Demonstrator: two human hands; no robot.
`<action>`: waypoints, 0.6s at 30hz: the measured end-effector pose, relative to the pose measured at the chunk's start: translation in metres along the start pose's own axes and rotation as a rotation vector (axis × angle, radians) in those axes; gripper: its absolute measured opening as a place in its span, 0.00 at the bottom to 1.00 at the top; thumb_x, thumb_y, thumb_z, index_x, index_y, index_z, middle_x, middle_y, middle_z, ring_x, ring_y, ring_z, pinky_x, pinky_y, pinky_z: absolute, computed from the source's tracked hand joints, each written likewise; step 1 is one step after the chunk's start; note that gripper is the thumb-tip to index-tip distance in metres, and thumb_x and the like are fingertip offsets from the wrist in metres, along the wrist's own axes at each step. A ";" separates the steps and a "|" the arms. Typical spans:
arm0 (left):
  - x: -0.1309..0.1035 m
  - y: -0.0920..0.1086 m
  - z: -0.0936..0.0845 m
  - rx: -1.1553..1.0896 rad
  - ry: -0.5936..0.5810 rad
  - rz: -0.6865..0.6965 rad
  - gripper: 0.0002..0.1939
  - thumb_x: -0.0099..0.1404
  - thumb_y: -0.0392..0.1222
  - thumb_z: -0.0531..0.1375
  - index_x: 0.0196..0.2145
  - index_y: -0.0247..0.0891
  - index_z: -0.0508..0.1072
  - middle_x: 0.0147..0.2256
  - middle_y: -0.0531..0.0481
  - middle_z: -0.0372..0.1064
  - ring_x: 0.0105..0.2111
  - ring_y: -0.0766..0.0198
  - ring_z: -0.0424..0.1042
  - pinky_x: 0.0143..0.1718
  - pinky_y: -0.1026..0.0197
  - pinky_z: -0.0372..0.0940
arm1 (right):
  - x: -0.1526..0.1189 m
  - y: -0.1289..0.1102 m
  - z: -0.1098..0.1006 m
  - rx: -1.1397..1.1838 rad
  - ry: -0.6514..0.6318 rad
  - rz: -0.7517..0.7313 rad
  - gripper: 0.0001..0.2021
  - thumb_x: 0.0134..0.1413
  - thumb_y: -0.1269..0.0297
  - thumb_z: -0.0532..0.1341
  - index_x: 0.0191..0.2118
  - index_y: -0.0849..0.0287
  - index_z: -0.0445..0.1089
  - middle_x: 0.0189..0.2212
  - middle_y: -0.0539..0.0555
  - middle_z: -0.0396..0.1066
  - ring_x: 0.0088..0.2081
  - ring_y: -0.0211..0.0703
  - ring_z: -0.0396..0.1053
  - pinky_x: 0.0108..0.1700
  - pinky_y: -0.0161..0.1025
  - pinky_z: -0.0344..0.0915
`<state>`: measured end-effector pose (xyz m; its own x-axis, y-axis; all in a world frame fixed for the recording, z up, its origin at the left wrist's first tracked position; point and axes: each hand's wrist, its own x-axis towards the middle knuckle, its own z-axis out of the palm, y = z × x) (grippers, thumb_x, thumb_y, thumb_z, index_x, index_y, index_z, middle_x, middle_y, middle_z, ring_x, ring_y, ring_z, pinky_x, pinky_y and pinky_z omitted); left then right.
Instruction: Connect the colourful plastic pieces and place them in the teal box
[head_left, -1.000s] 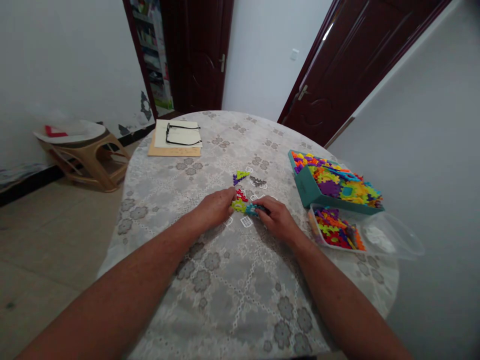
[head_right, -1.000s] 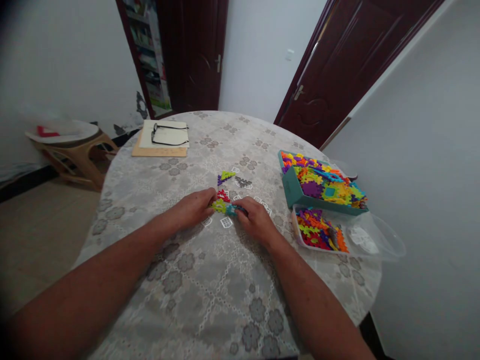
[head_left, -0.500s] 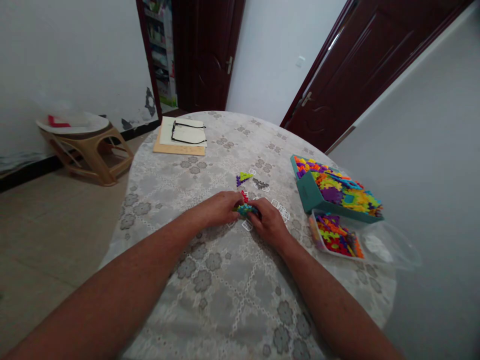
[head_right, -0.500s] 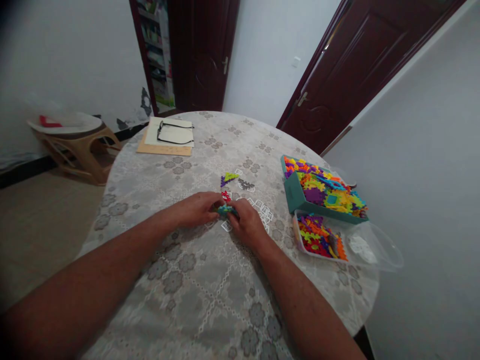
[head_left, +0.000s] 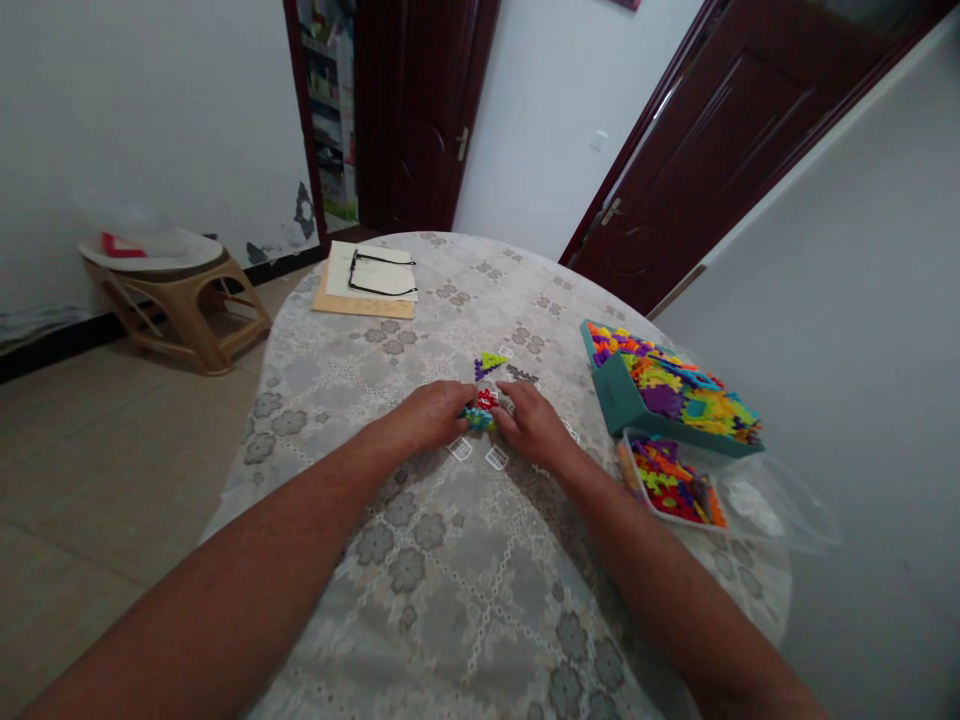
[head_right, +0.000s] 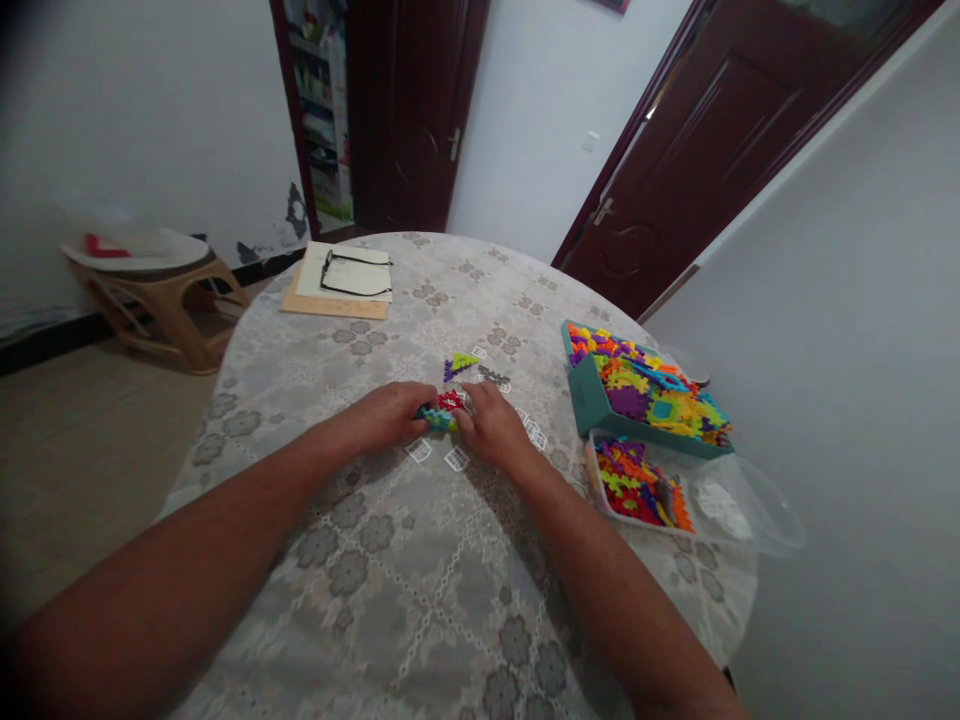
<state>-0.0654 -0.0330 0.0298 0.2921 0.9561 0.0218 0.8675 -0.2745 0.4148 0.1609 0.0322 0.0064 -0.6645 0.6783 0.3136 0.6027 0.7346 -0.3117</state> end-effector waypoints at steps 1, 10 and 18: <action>0.000 -0.001 0.001 -0.007 0.003 -0.004 0.12 0.65 0.36 0.62 0.47 0.42 0.75 0.47 0.43 0.79 0.49 0.51 0.75 0.49 0.55 0.65 | 0.005 -0.001 0.002 -0.025 -0.041 0.022 0.22 0.68 0.64 0.62 0.64 0.66 0.69 0.54 0.68 0.72 0.56 0.56 0.70 0.60 0.50 0.67; 0.000 -0.004 0.005 -0.074 0.016 -0.042 0.21 0.67 0.38 0.63 0.57 0.44 0.70 0.52 0.44 0.78 0.51 0.53 0.75 0.51 0.56 0.66 | 0.024 -0.002 0.000 0.144 -0.199 0.121 0.14 0.59 0.73 0.65 0.50 0.58 0.77 0.41 0.56 0.77 0.43 0.46 0.72 0.48 0.39 0.65; 0.001 -0.003 0.006 -0.005 0.010 -0.045 0.13 0.68 0.40 0.61 0.50 0.43 0.75 0.49 0.43 0.76 0.50 0.52 0.74 0.52 0.54 0.66 | 0.011 0.001 -0.007 0.362 -0.238 0.097 0.03 0.56 0.72 0.64 0.37 0.58 0.74 0.31 0.47 0.72 0.33 0.38 0.66 0.36 0.34 0.58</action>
<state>-0.0652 -0.0316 0.0228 0.2489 0.9685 0.0123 0.8776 -0.2308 0.4202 0.1573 0.0400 0.0157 -0.7213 0.6895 0.0657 0.5016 0.5853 -0.6371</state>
